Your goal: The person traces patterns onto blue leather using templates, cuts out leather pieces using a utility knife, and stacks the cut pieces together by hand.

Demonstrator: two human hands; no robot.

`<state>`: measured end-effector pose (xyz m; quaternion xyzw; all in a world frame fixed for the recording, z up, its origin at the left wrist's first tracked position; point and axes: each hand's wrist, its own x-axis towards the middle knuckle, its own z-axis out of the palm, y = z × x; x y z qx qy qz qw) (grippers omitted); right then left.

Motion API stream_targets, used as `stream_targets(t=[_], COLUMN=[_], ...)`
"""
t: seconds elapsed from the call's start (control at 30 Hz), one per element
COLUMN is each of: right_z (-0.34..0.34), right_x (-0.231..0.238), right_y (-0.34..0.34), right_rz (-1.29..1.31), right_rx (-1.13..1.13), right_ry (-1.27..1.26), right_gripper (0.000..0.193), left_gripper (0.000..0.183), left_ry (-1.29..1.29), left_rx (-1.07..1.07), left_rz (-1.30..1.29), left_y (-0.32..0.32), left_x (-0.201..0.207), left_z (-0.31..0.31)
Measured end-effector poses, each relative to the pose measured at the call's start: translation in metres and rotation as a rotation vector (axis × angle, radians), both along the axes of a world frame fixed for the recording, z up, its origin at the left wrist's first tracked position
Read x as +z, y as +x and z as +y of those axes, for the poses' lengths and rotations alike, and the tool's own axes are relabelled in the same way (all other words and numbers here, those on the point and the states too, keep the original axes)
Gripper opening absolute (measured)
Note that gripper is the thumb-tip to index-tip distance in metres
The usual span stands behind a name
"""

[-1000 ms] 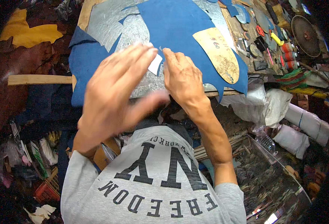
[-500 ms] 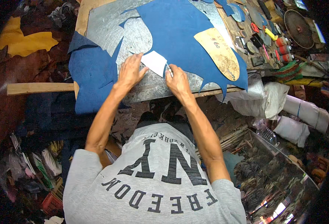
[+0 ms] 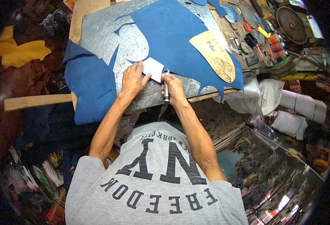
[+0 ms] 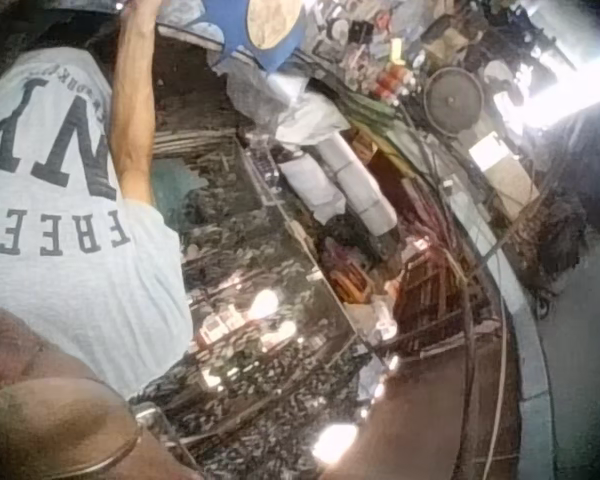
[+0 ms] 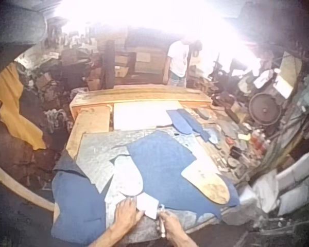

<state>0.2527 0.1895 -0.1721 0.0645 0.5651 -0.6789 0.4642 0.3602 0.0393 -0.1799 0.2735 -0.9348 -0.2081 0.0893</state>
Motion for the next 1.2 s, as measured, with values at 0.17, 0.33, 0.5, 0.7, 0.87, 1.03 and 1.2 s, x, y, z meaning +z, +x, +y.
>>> stream_targets(t=[0.17,0.33,0.5,0.7,0.87,1.03,1.2], right_z=[-0.02,-0.014,0.012,0.02,0.068,0.096,0.02], right_x=[0.01,-0.008,-0.001,0.01,0.031,0.094,0.079], right_y=[-0.009,0.002,0.006,-0.022,-0.045,-0.176,-0.386], right_rz=[0.09,-0.001,0.011,0.077,0.249,0.797,0.604], right_rx=[0.119,0.004,-0.006,0.172,0.603,0.307,-0.237], right_ry=[0.112,0.09,0.157,0.216,0.351,0.347,-0.033], right_gripper=[0.025,0.017,0.023,0.016,0.013,0.016,0.023], left_gripper=[0.062,0.056,0.049,0.069,0.074,0.072,0.069], left_ry=[0.021,0.017,-0.102,-0.158,-0.151,-0.122,-0.149], left_rx=[-0.008,-0.011,-0.003,-0.008,-0.017,-0.009,0.114], left_rz=[0.192,0.066,-0.128,-0.081,-0.13,-0.208,-0.189], left_y=[0.004,-0.014,-0.041,-0.091,-0.101,-0.104,-0.118], left_x=[-0.009,0.003,0.001,-0.016,-0.039,-0.033,-0.036], left_z=[-0.01,-0.031,-0.033,-0.037,-0.047,-0.043,-0.028])
